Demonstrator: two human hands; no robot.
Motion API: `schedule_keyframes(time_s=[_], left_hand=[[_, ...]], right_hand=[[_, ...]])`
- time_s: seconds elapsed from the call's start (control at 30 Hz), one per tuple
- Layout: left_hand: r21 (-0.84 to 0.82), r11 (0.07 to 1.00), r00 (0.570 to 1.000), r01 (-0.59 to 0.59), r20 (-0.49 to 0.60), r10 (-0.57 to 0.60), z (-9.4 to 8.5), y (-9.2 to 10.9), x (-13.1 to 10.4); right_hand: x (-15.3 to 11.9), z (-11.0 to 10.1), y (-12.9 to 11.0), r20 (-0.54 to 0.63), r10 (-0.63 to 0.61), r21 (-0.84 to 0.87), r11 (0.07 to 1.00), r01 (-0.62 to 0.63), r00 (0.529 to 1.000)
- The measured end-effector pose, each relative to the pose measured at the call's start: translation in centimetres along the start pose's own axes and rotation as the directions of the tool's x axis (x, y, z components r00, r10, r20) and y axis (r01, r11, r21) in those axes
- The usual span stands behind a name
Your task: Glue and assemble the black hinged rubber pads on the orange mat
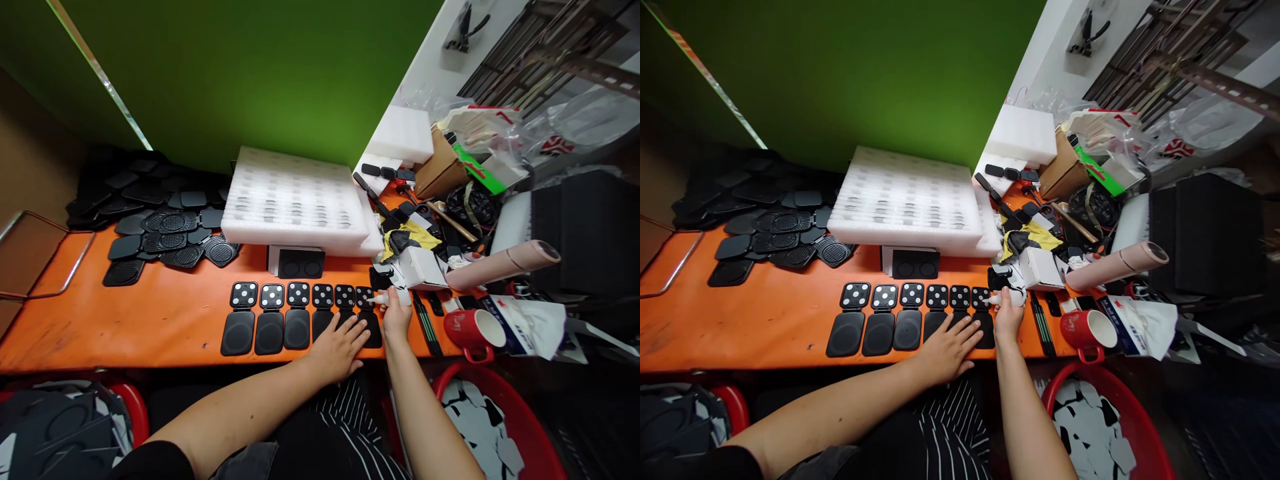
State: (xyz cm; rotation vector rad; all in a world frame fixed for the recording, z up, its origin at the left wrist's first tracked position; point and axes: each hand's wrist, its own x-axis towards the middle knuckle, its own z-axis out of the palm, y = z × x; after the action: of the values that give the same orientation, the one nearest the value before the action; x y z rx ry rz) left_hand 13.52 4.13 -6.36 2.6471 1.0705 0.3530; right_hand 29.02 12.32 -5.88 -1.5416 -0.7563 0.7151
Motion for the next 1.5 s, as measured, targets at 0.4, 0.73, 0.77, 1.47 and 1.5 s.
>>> schedule_keyframes(time_s=[0.4,0.73,0.77,1.47,1.5], left_hand=[[0.039,0.999,1.0,-0.009,-0.014,0.009,0.3,-0.1,0.0],[0.038,0.999,1.0,-0.014,-0.007,0.014,0.1,0.0,0.1],[0.036,0.999,1.0,-0.014,-0.007,0.014,0.1,-0.1,0.1],[-0.111,0.993,0.995,0.031,0.098,-0.02,-1.3,0.1,0.3],[-0.124,0.991,0.995,0.04,0.097,-0.028,-1.6,0.0,0.2]], right_hand=[[-1.0,0.8,-1.1,0.03,0.042,0.053,0.998,-0.043,0.999],[-3.0,3.1,-1.2,0.227,-0.02,-0.097,0.994,0.043,0.974],[-2.9,3.1,-1.3,0.229,-0.029,-0.108,0.993,0.055,0.973],[-2.3,4.4,-2.1,0.158,0.059,0.094,0.993,-0.074,0.986],[-2.5,4.5,-2.2,0.179,0.069,0.101,0.991,-0.089,0.981]])
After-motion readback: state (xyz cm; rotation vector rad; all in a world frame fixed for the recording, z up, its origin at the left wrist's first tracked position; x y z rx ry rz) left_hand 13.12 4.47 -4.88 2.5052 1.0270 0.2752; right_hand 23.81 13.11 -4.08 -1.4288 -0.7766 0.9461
